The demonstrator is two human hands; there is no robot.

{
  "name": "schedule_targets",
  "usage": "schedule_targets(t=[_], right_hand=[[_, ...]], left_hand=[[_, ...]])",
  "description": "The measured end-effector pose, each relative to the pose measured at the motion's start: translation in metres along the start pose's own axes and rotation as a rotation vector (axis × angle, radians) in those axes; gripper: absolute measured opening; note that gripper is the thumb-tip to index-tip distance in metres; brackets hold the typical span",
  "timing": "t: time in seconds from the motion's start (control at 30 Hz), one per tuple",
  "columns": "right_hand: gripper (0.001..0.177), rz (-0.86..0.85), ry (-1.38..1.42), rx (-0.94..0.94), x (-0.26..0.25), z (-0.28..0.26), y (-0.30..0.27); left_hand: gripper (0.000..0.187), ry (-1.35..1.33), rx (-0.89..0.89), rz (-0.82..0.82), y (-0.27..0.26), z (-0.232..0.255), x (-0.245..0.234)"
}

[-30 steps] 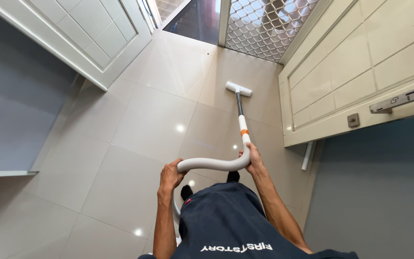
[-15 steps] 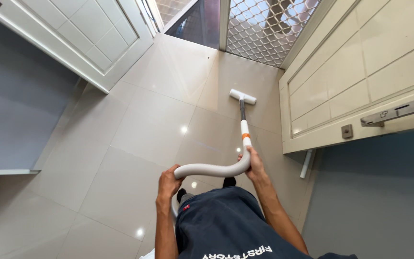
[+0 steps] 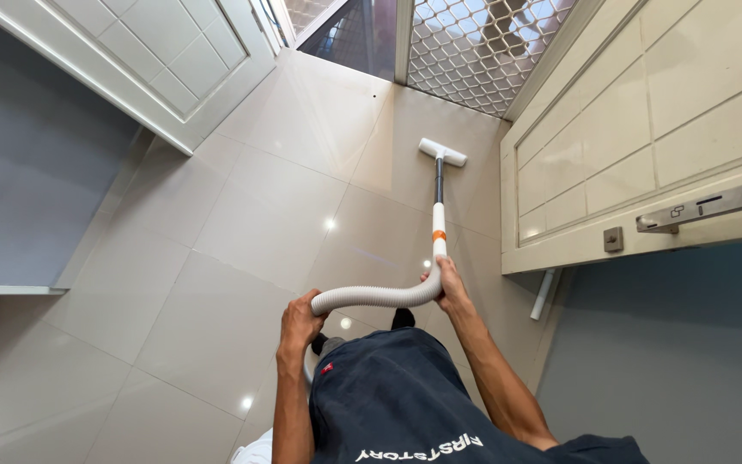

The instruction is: The person vacuums a tiled floor in a room using a white canister vacuum cleaner with a long hose and floor nozzle. They move the vacuum head back and forth across the floor, covering areas near white cabinets and a patterned rug.

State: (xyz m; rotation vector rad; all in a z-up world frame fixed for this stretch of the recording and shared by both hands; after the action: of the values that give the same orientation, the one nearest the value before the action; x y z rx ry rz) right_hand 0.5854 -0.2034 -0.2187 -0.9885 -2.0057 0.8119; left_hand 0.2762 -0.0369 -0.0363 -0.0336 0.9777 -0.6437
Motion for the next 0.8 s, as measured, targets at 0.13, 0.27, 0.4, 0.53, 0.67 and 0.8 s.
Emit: schedule_targets(t=[0.13,0.27,0.4,0.53,0.67,0.8], right_hand=[[0.054,-0.014,0.003,0.068,-0.01,0.003,-0.029],[0.059,-0.16,0.175,0.047,-0.001,-0.006,-0.014],[0.058,-0.057,0.243,0.088,0.004,0.004,0.022],[0.054,-0.091,0.329,0.065,0.011,0.005,-0.001],[0.052,-0.104,0.319,0.102,0.015,0.031,-0.039],[0.057,-0.124,0.169,0.135,0.028,0.041,-0.017]], left_hand=[[0.028,-0.012,-0.039,-0.028,-0.002,-0.004,0.001],[0.029,0.018,-0.035,-0.043,0.003,0.001,0.0],[0.032,0.029,0.031,-0.029,0.013,0.014,0.005],[0.031,0.003,-0.006,0.009,0.017,0.007,-0.015],[0.032,-0.024,-0.049,0.024,0.015,-0.011,-0.029],[0.029,0.003,-0.053,-0.011,0.016,-0.032,-0.033]])
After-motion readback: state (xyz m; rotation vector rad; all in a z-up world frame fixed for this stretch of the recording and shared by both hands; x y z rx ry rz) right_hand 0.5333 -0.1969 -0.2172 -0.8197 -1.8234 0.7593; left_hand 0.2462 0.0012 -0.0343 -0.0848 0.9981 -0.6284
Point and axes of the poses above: each hand's wrist, its own y-axis towards the middle knuckle, its own x-axis out of the palm, z = x × y, the point moved 10 cm from there along y, towards the middle knuckle, and after that the axes turned 4 degrees about x, right-handed, at the moved point
